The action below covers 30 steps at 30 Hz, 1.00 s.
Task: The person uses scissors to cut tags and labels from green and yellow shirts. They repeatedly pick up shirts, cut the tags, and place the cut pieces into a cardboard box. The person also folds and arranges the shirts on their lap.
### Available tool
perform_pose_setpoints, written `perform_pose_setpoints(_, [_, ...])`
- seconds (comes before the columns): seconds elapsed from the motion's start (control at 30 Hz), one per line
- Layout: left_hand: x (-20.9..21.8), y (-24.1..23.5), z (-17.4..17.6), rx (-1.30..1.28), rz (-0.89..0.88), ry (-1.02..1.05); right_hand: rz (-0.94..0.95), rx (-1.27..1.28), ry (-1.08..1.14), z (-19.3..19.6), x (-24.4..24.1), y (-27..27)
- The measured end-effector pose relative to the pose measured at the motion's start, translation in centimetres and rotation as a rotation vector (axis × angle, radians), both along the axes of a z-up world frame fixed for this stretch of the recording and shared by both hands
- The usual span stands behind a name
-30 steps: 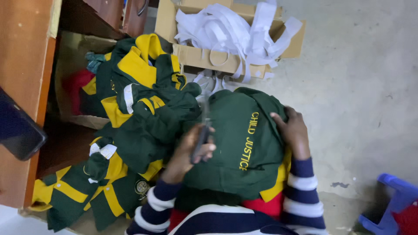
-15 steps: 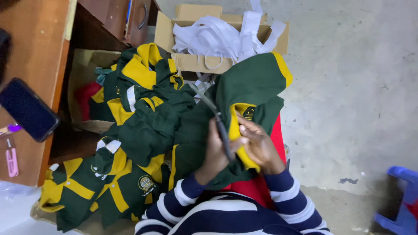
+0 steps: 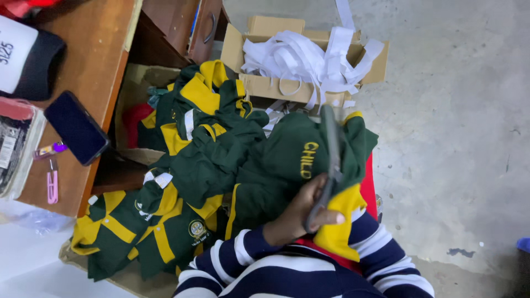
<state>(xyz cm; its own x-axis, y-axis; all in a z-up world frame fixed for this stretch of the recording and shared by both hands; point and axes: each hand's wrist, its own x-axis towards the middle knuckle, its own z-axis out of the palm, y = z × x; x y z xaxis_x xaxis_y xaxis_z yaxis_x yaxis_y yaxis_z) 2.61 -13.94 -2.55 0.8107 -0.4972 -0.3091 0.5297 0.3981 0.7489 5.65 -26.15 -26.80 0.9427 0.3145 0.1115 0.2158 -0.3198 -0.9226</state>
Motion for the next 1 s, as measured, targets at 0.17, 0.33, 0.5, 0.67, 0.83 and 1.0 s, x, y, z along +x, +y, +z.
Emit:
perform_pose_setpoints(0.17, [2.6, 2.2, 8.6, -0.360, 0.127, 0.056, -0.013, -0.021, 0.150, -0.6, -0.9, -1.4])
perform_pose_setpoints(0.33, [2.0, 2.2, 4.1, -0.412, 0.087, 0.075, -0.081, -0.013, 0.283, 10.1, 1.3, 0.3])
perform_pose_setpoints(0.5, [4.8, 6.5, 3.3, -0.066, 0.255, -0.049, -0.101, -0.042, 0.419, 21.5, 3.0, 0.9])
perform_pose_setpoints(0.67, [10.6, 13.6, 4.6, 0.529, 0.681, -0.362, -0.109, -0.064, 0.543, 26.7, 3.9, 1.7])
perform_pose_setpoints(0.83, [13.0, 14.6, -7.4, 0.641, 0.481, -0.306, -0.578, 0.490, 0.172, 24.1, 3.2, -2.2])
perform_pose_setpoints(1.0, [12.7, 12.4, -1.6, 0.890, 0.694, -0.423, -0.725, 0.376, 0.186, 21.0, 8.2, -5.8])
